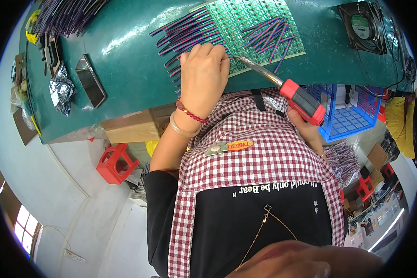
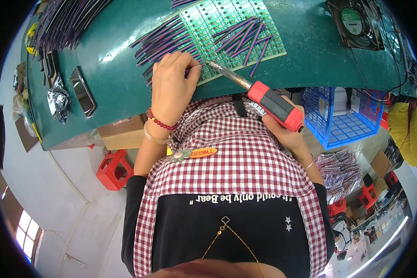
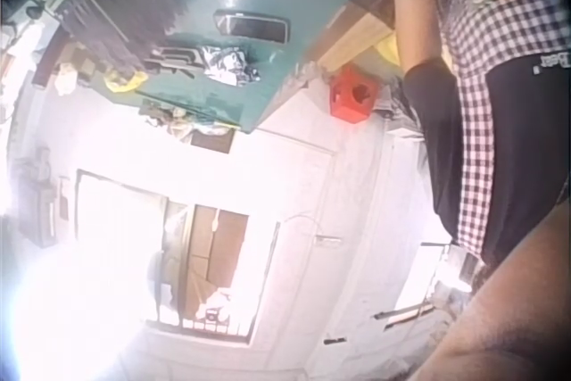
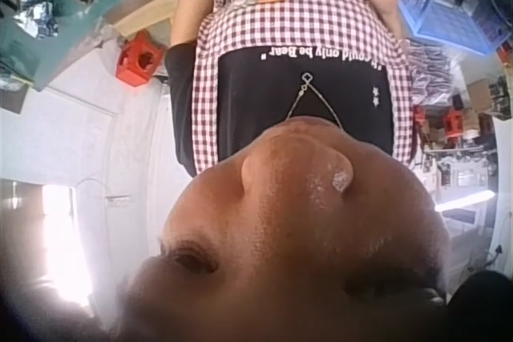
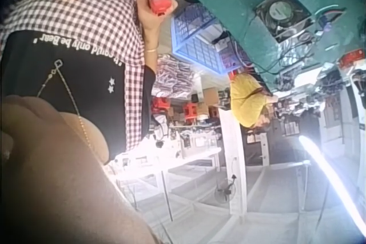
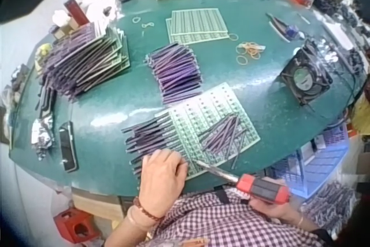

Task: The person aligns ribbon cable wires onto a circuit board and solders them in place using a soldering iron.

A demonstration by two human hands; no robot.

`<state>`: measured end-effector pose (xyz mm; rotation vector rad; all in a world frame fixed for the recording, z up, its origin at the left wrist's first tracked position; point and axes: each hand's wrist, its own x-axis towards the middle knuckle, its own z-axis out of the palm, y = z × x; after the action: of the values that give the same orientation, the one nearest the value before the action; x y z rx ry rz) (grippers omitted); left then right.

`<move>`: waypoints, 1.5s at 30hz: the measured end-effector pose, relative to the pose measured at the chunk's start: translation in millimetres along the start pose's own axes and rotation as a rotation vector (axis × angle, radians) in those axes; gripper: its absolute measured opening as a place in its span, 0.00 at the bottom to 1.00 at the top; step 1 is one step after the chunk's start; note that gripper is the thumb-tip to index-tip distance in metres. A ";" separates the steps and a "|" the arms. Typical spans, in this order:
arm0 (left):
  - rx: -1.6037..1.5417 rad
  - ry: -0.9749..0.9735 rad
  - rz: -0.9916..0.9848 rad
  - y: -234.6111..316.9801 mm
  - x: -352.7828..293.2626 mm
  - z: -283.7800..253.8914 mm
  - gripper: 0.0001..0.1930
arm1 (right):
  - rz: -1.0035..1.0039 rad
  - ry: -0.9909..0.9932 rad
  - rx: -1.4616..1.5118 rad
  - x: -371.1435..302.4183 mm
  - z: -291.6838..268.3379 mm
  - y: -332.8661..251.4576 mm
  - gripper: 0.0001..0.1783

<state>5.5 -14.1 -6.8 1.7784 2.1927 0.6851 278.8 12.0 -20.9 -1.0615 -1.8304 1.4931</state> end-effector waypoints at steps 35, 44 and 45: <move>0.021 -0.016 -0.009 2.1 0.8 -0.9 0.04 | 0.043 -0.025 -0.042 -8.3 -0.4 1.1 0.12; 0.038 -0.027 -0.001 3.5 0.2 -1.5 0.04 | 0.156 -0.026 0.055 -17.3 -9.4 4.1 0.11; 0.036 -0.017 0.008 3.1 0.4 -0.9 0.04 | 0.156 -0.025 0.054 -17.8 -8.9 4.6 0.11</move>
<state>7.6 -13.5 -4.5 1.8045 2.2021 0.6338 296.7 2.2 -22.0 -1.1870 -1.7479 1.6430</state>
